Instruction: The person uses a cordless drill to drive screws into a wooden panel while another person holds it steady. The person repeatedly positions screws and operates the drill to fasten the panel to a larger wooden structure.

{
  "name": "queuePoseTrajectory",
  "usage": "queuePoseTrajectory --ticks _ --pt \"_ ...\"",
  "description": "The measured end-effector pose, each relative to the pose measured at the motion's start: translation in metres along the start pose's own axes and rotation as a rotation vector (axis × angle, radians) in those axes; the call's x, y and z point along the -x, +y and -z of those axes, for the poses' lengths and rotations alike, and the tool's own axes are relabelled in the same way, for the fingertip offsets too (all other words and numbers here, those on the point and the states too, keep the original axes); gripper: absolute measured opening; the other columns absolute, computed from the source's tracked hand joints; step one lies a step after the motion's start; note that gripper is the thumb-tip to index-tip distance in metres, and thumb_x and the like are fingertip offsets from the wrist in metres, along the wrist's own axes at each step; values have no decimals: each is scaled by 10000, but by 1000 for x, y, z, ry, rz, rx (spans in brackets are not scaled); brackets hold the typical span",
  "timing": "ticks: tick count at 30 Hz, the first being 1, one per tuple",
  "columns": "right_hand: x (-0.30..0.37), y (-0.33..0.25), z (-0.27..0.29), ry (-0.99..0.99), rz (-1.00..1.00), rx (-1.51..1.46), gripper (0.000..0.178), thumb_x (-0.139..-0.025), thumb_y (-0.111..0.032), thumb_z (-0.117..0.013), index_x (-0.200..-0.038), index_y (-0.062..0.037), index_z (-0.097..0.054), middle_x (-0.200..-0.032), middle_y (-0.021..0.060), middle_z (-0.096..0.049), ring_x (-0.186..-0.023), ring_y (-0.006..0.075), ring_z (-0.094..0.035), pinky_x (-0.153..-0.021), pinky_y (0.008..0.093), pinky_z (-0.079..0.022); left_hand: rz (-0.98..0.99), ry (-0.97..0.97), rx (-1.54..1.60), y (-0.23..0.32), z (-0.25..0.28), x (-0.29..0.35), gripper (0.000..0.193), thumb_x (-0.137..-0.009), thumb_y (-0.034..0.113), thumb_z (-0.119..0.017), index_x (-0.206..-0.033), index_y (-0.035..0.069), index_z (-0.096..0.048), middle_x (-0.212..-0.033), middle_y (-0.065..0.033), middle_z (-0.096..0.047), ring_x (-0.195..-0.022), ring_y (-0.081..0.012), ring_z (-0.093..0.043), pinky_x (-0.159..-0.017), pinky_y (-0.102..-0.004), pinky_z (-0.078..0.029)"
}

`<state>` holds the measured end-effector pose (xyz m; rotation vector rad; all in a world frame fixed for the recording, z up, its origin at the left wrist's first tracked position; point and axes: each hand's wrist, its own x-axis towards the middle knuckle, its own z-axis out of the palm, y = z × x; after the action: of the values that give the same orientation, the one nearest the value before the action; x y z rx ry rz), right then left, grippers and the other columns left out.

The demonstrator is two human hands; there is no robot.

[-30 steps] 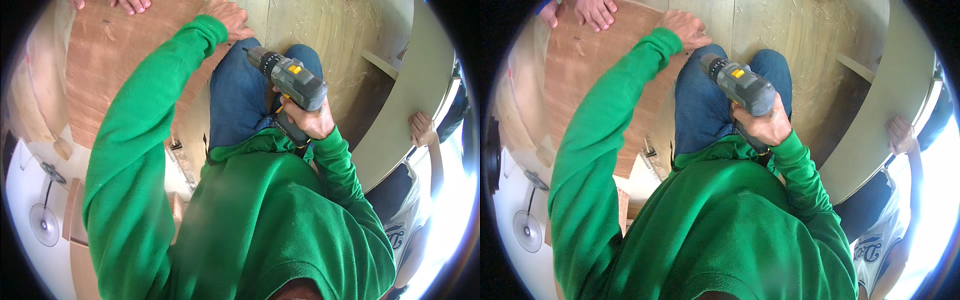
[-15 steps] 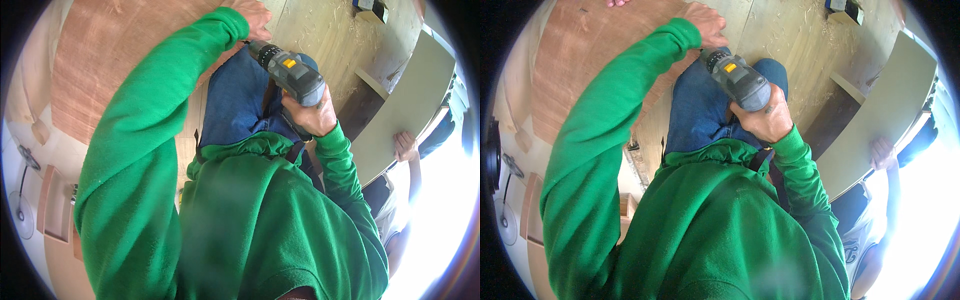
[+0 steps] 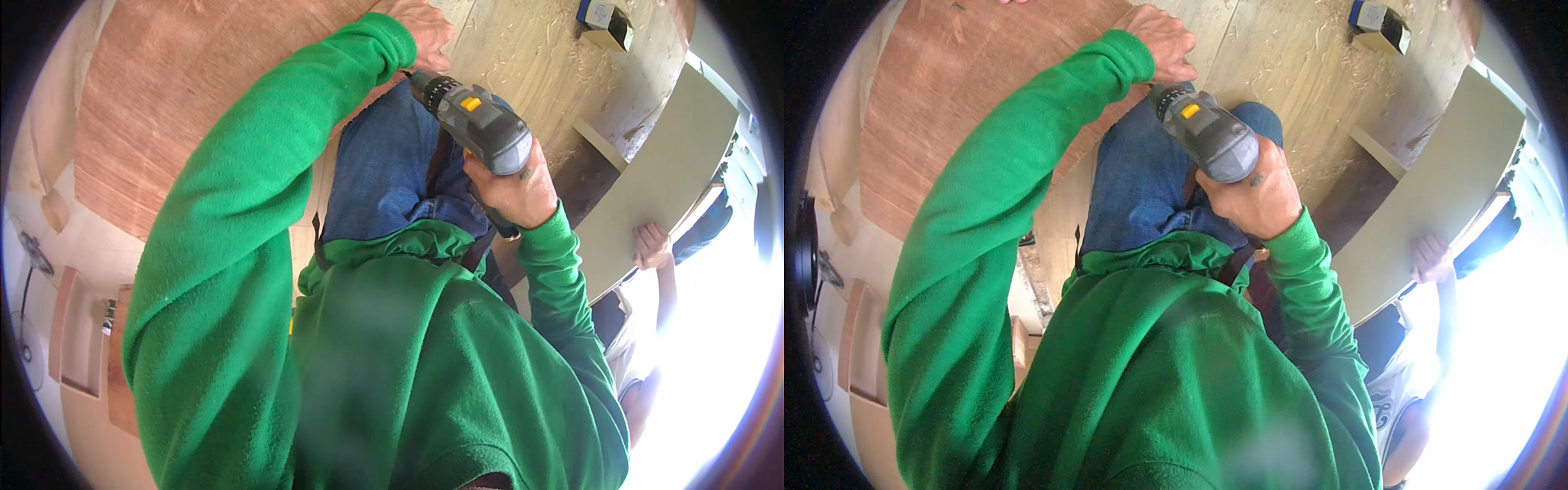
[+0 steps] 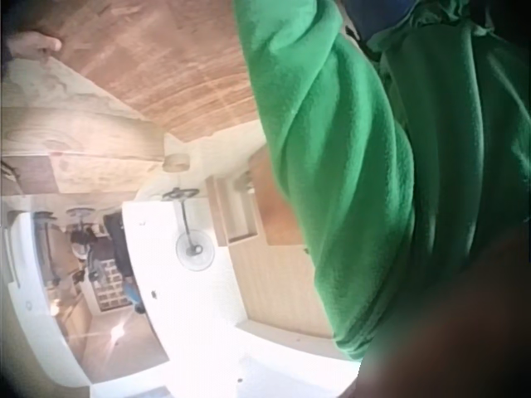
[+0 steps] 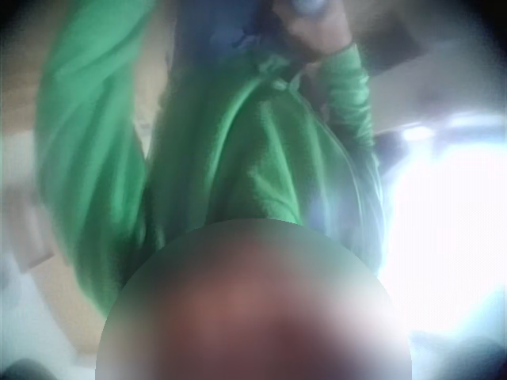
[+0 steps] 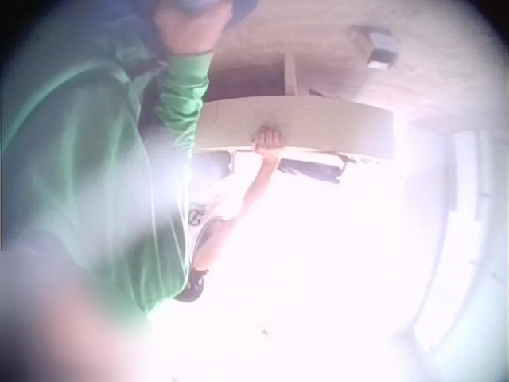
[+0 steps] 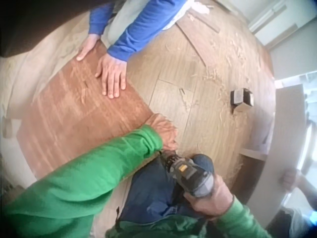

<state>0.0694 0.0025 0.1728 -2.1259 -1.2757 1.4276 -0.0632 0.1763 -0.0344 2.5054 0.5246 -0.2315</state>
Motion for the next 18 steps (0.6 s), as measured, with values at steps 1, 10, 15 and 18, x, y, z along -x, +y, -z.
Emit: queuePoseTrajectory --ticks 1,10,15,18 --pt "-3 -6 5 -17 23 36 308 -797 -99 -807 -1079 -8 -722 -868 195 -746 -811 363 -752 -767 419 -591 14 -18 1 1 1 -1 484 -816 585 -649 -826 124 -799 -924 -141 -791 -958 -312 -749 -888 -497 -477" --pt "-50 -56 45 -396 93 594 599 -604 -99 -746 -1194 -109 -645 -844 250 -691 -893 519 -670 -783 582 -544 -30 137 6 7 21 6 429 -751 477 -686 -745 58 -777 -766 -198 -749 -770 -393 -755 -696 -502 -594" --pt "-49 -56 44 -415 64 584 597 -610 -100 -754 -1192 -104 -623 -846 247 -682 -895 519 -663 -772 574 -533 -34 154 39 8 25 11 376 -733 442 -701 -734 75 -779 -756 -178 -751 -756 -373 -761 -678 -490 -599" --pt "-49 -55 43 -412 60 548 589 -627 -100 -760 -1200 -106 -622 -858 248 -681 -902 516 -664 -765 559 -532 -27 180 38 7 23 11 361 -723 437 -705 -718 84 -776 -736 -169 -746 -758 -366 -765 -677 -494 -601"
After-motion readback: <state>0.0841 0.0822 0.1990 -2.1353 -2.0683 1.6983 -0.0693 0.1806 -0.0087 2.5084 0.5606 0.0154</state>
